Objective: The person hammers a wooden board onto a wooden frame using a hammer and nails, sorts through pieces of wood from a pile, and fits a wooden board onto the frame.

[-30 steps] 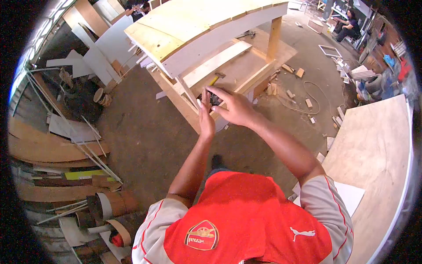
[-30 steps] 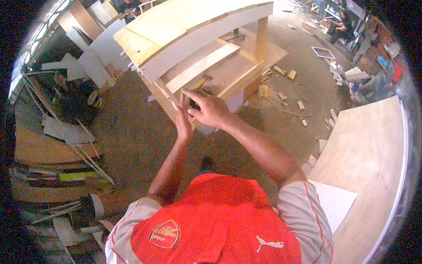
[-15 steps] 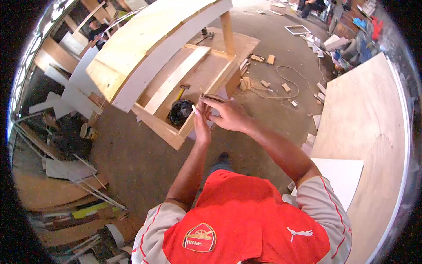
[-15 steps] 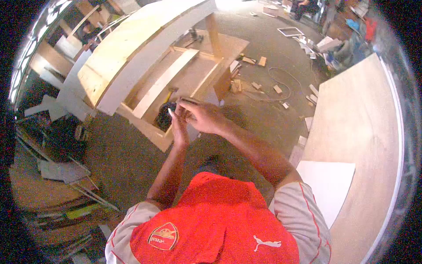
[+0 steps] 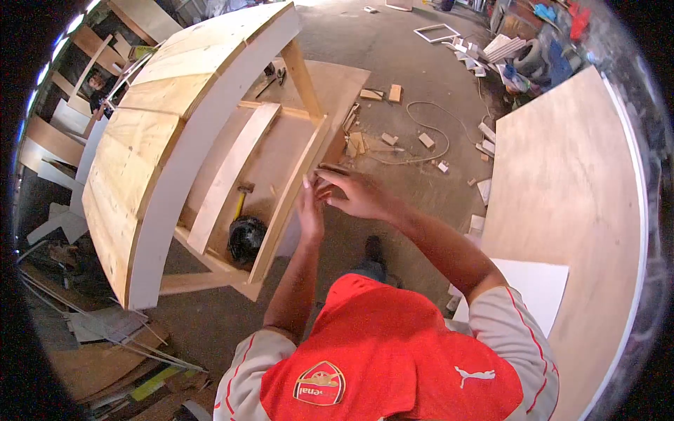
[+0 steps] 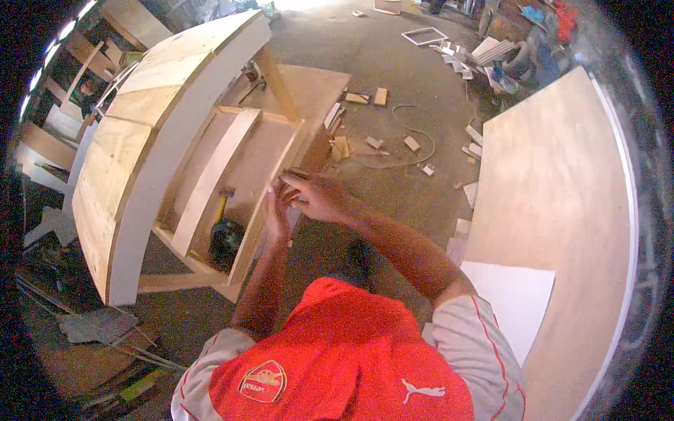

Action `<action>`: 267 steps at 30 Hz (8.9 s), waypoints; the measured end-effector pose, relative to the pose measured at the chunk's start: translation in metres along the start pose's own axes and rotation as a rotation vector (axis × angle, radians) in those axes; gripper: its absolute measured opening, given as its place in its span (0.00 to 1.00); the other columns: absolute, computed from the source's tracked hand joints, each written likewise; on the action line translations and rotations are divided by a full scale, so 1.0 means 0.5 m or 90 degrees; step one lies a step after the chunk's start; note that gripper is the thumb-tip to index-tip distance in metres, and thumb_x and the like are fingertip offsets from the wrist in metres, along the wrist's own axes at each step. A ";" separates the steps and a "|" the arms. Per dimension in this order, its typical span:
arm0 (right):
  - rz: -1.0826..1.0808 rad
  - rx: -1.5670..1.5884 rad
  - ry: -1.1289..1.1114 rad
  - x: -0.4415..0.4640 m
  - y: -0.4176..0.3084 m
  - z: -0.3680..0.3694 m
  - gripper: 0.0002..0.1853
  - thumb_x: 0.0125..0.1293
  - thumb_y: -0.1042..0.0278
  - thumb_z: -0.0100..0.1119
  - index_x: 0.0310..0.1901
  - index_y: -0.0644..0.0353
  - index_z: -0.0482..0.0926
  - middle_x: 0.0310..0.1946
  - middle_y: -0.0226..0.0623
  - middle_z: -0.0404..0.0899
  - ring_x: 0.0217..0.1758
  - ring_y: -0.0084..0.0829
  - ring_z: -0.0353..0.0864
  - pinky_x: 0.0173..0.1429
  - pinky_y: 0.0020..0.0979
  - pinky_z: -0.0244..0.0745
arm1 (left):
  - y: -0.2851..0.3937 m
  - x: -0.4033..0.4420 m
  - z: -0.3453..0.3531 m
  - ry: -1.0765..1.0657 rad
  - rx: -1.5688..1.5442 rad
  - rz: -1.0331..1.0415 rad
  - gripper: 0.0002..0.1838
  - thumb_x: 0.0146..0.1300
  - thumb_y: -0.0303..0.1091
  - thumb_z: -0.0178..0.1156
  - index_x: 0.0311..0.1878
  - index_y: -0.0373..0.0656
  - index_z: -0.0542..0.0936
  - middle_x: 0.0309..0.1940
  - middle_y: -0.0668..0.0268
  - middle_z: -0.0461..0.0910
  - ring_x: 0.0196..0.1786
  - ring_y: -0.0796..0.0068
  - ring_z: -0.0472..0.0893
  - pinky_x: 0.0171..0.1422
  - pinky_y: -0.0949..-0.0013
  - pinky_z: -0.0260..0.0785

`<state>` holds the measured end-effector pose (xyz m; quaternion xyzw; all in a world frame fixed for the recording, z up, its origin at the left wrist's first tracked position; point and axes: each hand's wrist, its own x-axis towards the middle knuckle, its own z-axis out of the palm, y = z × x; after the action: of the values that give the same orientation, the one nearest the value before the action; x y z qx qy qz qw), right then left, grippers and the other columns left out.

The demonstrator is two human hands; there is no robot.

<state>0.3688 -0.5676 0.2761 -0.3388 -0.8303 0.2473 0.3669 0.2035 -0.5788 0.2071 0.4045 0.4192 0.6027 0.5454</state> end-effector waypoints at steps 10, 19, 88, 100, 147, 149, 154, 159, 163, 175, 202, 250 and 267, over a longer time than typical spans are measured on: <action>0.081 -0.040 -0.038 0.163 0.287 -0.173 0.34 0.60 0.68 0.69 0.69 0.59 0.71 0.70 0.44 0.72 0.66 0.48 0.79 0.64 0.42 0.77 | -0.070 0.324 0.160 -0.054 0.015 -0.120 0.27 0.80 0.53 0.49 0.63 0.36 0.77 0.48 0.59 0.85 0.49 0.68 0.85 0.52 0.66 0.75; 0.006 0.005 -0.106 0.279 0.571 -0.271 0.31 0.61 0.66 0.67 0.66 0.55 0.72 0.66 0.43 0.75 0.59 0.50 0.82 0.60 0.45 0.81 | -0.158 0.546 0.285 0.045 0.059 -0.084 0.25 0.80 0.51 0.50 0.59 0.36 0.78 0.43 0.57 0.85 0.44 0.66 0.86 0.50 0.65 0.77; -0.362 0.044 -0.691 1.919 1.778 -0.361 0.36 0.59 0.62 0.70 0.69 0.55 0.68 0.74 0.41 0.65 0.64 0.51 0.78 0.61 0.47 0.79 | -0.280 2.342 0.339 0.781 -0.047 0.020 0.21 0.78 0.53 0.53 0.56 0.45 0.82 0.38 0.71 0.85 0.36 0.78 0.84 0.41 0.72 0.72; -0.490 0.009 -0.811 2.388 1.837 -0.030 0.34 0.62 0.62 0.63 0.71 0.53 0.67 0.74 0.43 0.65 0.64 0.51 0.79 0.61 0.48 0.80 | -0.208 2.695 -0.023 0.903 -0.202 0.110 0.18 0.76 0.53 0.57 0.45 0.48 0.83 0.34 0.74 0.82 0.35 0.80 0.82 0.37 0.72 0.69; -0.769 -0.034 -0.974 2.719 1.247 0.865 0.51 0.49 0.46 0.74 0.73 0.57 0.62 0.56 0.54 0.77 0.61 0.56 0.78 0.63 0.51 0.77 | -0.017 2.588 -0.889 1.263 -0.647 0.444 0.47 0.63 0.65 0.66 0.73 0.40 0.64 0.59 0.49 0.77 0.60 0.55 0.81 0.60 0.52 0.77; -0.800 0.004 -0.954 2.664 1.286 0.856 0.50 0.50 0.47 0.72 0.74 0.58 0.61 0.58 0.57 0.77 0.62 0.57 0.77 0.64 0.50 0.77 | -0.048 2.573 -0.868 1.245 -0.624 0.468 0.36 0.68 0.59 0.64 0.68 0.43 0.72 0.56 0.57 0.81 0.54 0.63 0.84 0.54 0.55 0.80; -0.762 0.036 -1.135 2.638 1.309 0.771 0.53 0.49 0.43 0.73 0.73 0.63 0.62 0.58 0.63 0.77 0.63 0.58 0.77 0.66 0.50 0.75 | -0.112 2.536 -0.770 1.253 -0.590 0.397 0.29 0.74 0.59 0.54 0.64 0.44 0.76 0.62 0.57 0.80 0.62 0.61 0.80 0.67 0.48 0.73; -0.776 0.080 -1.183 2.643 1.307 0.766 0.53 0.48 0.36 0.74 0.68 0.69 0.69 0.57 0.65 0.77 0.65 0.57 0.76 0.67 0.49 0.73 | -0.019 2.569 -0.678 1.348 -0.537 0.304 0.25 0.75 0.54 0.57 0.62 0.45 0.77 0.54 0.62 0.84 0.55 0.65 0.84 0.59 0.56 0.80; -0.770 0.121 -1.143 2.636 1.244 0.787 0.55 0.51 0.29 0.72 0.70 0.67 0.69 0.63 0.61 0.73 0.70 0.56 0.71 0.74 0.45 0.66 | -0.146 2.543 -0.689 1.337 -0.553 0.416 0.28 0.72 0.54 0.61 0.65 0.43 0.76 0.58 0.62 0.81 0.59 0.66 0.83 0.59 0.55 0.80; -0.627 0.249 -0.858 2.408 1.010 1.008 0.45 0.57 0.33 0.68 0.66 0.62 0.71 0.68 0.48 0.70 0.77 0.48 0.60 0.80 0.47 0.54 | -0.110 2.556 -0.664 1.607 -0.519 0.169 0.41 0.58 0.52 0.76 0.67 0.33 0.73 0.55 0.56 0.82 0.53 0.64 0.85 0.55 0.59 0.79; -0.620 0.439 -0.756 2.480 1.033 1.150 0.32 0.65 0.48 0.63 0.65 0.57 0.72 0.57 0.55 0.77 0.66 0.57 0.73 0.67 0.52 0.71 | -0.052 2.574 -0.615 1.431 -0.618 0.421 0.29 0.70 0.59 0.61 0.63 0.46 0.76 0.42 0.66 0.82 0.40 0.68 0.83 0.36 0.57 0.78; 0.071 0.161 -0.756 2.911 1.694 1.317 0.15 0.64 0.63 0.62 0.47 0.66 0.82 0.34 0.43 0.86 0.25 0.32 0.84 0.31 0.35 0.79 | -0.005 2.816 -0.937 1.413 -0.110 -0.130 0.30 0.71 0.56 0.63 0.44 0.30 0.86 0.36 0.62 0.85 0.40 0.73 0.81 0.45 0.65 0.73; 0.277 0.210 -0.820 2.908 1.571 1.400 0.14 0.68 0.62 0.69 0.37 0.68 0.81 0.21 0.35 0.75 0.17 0.28 0.72 0.20 0.35 0.72 | 0.079 2.723 -0.824 1.546 -0.110 0.054 0.27 0.77 0.54 0.56 0.41 0.34 0.84 0.35 0.68 0.84 0.38 0.80 0.79 0.45 0.69 0.70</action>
<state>-0.6044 0.9100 -0.0250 -0.2234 -0.7473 0.5898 -0.2094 -0.3041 0.7493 0.1533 -0.4470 0.6017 0.6322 -0.1963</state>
